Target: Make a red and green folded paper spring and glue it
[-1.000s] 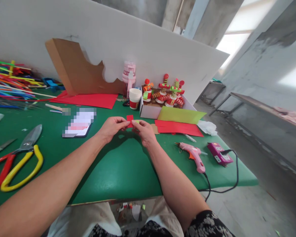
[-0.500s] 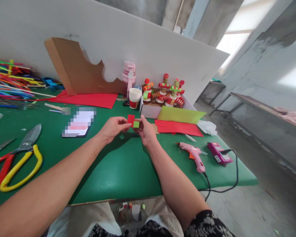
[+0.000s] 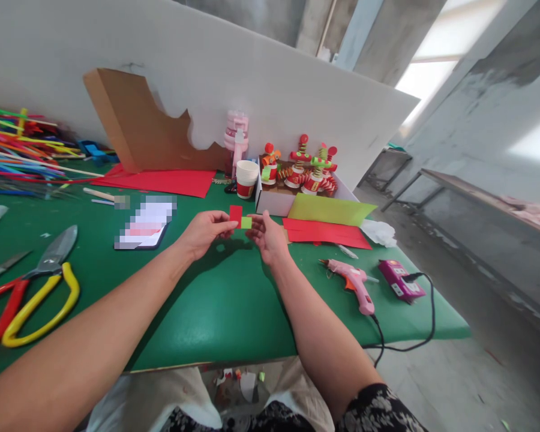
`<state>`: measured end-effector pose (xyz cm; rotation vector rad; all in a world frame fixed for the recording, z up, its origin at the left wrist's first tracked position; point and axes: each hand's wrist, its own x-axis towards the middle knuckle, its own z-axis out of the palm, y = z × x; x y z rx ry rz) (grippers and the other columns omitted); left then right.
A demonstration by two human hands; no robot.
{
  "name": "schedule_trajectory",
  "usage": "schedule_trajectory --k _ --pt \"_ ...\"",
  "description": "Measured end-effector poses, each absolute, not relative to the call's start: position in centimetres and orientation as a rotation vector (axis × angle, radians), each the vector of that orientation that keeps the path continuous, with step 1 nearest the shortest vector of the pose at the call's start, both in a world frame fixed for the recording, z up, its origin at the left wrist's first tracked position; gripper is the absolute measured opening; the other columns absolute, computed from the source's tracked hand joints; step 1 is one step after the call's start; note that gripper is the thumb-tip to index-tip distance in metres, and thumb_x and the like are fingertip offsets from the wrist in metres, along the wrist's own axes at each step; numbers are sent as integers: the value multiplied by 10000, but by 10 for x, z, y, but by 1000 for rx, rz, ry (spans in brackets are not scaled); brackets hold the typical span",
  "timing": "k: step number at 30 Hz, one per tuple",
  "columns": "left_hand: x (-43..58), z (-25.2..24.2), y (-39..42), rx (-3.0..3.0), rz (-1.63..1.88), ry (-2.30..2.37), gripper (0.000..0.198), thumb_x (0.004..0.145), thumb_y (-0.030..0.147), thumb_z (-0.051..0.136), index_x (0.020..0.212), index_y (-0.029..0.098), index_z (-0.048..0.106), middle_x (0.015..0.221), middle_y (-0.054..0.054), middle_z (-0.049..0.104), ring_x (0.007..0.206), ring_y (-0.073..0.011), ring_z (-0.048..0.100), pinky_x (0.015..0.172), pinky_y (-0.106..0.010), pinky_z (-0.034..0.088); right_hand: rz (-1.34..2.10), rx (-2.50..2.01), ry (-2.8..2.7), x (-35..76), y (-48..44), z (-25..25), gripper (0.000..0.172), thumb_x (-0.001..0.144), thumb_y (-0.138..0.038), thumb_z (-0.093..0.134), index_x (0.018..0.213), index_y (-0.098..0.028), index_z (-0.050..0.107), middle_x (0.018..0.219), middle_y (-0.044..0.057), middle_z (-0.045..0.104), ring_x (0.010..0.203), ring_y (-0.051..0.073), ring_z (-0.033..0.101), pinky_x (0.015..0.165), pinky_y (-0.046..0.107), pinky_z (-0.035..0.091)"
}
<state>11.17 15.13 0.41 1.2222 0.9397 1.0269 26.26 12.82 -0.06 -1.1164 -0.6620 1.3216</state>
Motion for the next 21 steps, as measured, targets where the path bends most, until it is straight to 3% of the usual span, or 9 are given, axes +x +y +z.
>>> schedule_trajectory --k 4,8,21 --pt "111 5 151 1103 1033 934 331 494 350 866 640 176 626 576 17 601 538 -113 533 556 -269 415 1477 -1056 -611 260 127 -4 158 805 -260 730 693 -200 636 619 -20 641 562 106 572 659 255 519" --pt "112 7 149 1078 1002 938 326 494 330 864 640 179 615 565 23 595 524 -114 539 571 -283 439 1529 -966 -607 256 126 -10 106 777 -197 746 736 -205 649 638 -37 656 593 100 592 722 256 535" --pt "118 5 145 1090 1038 962 328 541 363 827 667 190 579 524 12 646 468 -115 552 525 -257 423 1448 -993 -634 249 125 -15 158 751 -299 792 764 -213 660 677 -49 670 557 75 586 683 232 517"
